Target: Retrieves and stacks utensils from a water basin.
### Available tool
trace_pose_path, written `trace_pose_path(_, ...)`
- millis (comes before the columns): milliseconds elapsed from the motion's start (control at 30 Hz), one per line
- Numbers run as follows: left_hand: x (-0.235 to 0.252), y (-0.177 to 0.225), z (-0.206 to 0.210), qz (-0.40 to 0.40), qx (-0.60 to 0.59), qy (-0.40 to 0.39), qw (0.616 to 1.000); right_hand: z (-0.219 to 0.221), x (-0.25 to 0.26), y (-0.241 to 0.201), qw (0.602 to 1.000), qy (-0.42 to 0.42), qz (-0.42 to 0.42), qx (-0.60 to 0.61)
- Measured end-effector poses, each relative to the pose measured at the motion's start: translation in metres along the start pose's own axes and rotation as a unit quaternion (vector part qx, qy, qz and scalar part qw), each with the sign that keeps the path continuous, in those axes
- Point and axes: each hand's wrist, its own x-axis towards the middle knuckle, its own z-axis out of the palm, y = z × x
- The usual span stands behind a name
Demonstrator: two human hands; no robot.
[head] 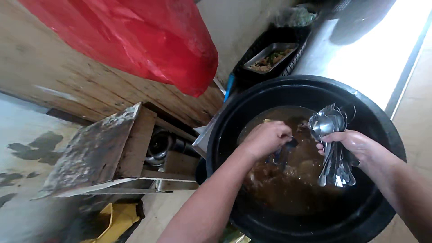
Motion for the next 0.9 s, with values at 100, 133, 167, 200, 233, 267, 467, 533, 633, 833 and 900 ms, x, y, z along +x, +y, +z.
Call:
trace_pose_path(100, 0.028, 0.031, -0.001, 0.011, -0.023, 0.045, 0.999, -0.002, -0.002, 0.001, 0.999, -0.024, 0.003, 0.025)
trace_pose_path(133, 0.038, 0.038, 0.002, -0.003, -0.035, 0.062, 0.997, -0.002, -0.003, 0.002, 0.999, -0.030, -0.001, 0.033)
trace_pose_path(167, 0.048, 0.043, 0.005, -0.023, -0.040, 0.072, 0.996, -0.003, -0.003, 0.002, 0.998, -0.044, 0.000, 0.044)
trace_pose_path(200, 0.058, 0.045, 0.008, -0.044, -0.043, 0.076, 0.995, -0.004, -0.005, 0.001, 0.997, -0.053, 0.001, 0.054)
trace_pose_path(233, 0.066, 0.046, 0.010, -0.068, -0.047, 0.074, 0.994, -0.005, -0.007, 0.001, 0.996, -0.065, 0.001, 0.067)
trace_pose_path(267, 0.073, 0.046, 0.011, -0.090, -0.050, 0.071, 0.992, -0.006, -0.009, 0.001, 0.994, -0.078, -0.003, 0.072)
trace_pose_path(467, 0.076, 0.037, 0.009, -0.099, -0.202, 0.065, 0.972, -0.008, -0.002, 0.004, 0.996, -0.086, -0.038, 0.006)
trace_pose_path(533, 0.065, 0.022, 0.018, -0.116, -0.287, 0.065, 0.949, -0.005, -0.003, 0.003, 0.997, -0.027, -0.058, -0.033)
trace_pose_path(633, 0.040, -0.009, 0.052, -0.154, -0.099, -0.087, 0.979, 0.000, -0.006, -0.002, 0.996, 0.043, -0.065, -0.040)
trace_pose_path(833, -0.005, -0.044, 0.106, -0.151, 0.110, -0.244, 0.951, 0.003, -0.006, -0.004, 0.997, 0.045, -0.059, -0.021)
trace_pose_path(900, -0.007, -0.052, 0.097, -0.148, 0.073, -0.196, 0.967, 0.002, -0.005, -0.004, 0.997, 0.044, -0.060, -0.018)
